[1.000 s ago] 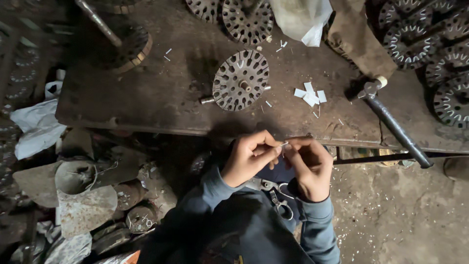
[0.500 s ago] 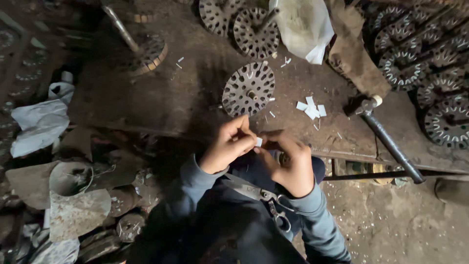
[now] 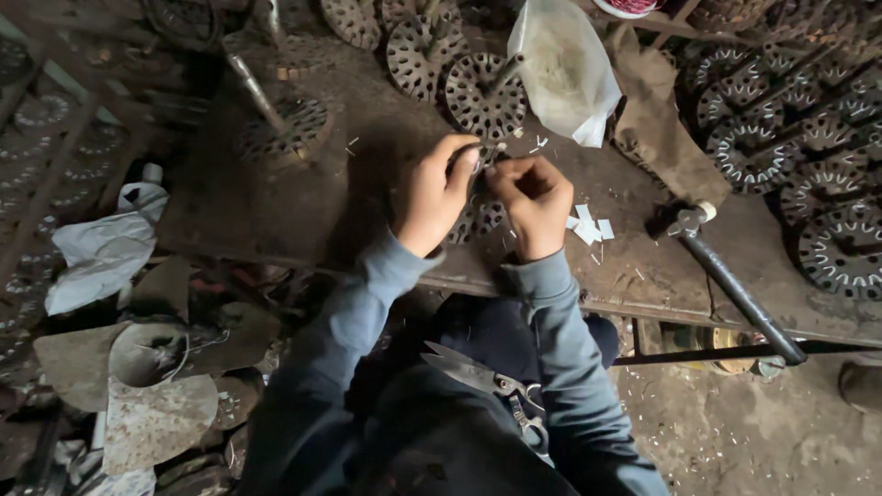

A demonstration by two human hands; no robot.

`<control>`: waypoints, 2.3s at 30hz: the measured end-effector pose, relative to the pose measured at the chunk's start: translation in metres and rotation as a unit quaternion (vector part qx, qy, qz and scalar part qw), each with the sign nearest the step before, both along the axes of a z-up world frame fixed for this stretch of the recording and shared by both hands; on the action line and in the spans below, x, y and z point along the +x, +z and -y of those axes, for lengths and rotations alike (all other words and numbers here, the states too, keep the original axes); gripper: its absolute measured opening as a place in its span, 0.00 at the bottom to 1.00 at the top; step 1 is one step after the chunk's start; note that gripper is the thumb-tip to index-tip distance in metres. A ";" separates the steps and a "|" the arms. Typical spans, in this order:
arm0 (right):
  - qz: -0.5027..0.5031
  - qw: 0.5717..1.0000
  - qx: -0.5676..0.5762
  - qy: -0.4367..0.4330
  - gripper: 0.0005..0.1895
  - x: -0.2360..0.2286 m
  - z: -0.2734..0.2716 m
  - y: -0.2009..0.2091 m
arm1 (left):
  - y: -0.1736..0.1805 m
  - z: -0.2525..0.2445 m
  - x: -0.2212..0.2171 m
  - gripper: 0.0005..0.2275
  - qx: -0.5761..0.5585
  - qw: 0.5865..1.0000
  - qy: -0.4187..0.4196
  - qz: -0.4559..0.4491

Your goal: The person cuts small white rectangular pieces with scissors and inserts them into the slots of a circular metal motor stator. They use a hammer to tap the pieces into place and repeat the process for multiple slots.

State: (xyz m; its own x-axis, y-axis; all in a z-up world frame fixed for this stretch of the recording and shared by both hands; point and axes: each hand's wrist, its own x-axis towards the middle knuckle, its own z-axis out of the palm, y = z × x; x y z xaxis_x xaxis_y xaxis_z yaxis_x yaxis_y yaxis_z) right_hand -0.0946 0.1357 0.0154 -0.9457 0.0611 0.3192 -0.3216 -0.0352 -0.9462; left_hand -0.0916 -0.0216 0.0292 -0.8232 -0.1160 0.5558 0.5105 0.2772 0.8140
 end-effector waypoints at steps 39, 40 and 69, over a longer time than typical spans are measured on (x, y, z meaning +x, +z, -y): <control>-0.197 0.929 0.307 -0.057 0.15 0.117 -0.014 0.013 | -0.033 0.034 0.092 0.21 -0.089 0.982 -0.142 -0.092; -0.201 0.927 0.309 -0.062 0.14 0.118 -0.014 0.011 | -0.033 0.035 0.092 0.21 -0.090 0.982 -0.141 -0.093; -0.194 0.899 0.391 -0.047 0.17 0.083 0.001 0.050 | -0.020 0.024 0.071 0.16 0.025 0.984 -0.149 -0.093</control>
State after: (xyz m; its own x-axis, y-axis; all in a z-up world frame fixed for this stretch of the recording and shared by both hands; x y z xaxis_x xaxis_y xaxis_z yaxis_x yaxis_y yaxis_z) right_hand -0.0120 0.1349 0.0658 -0.7567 -0.2517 0.6034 -0.5992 0.6360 -0.4863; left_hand -0.0202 -0.0459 0.0090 -0.7087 0.0845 0.7004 0.7051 0.0543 0.7070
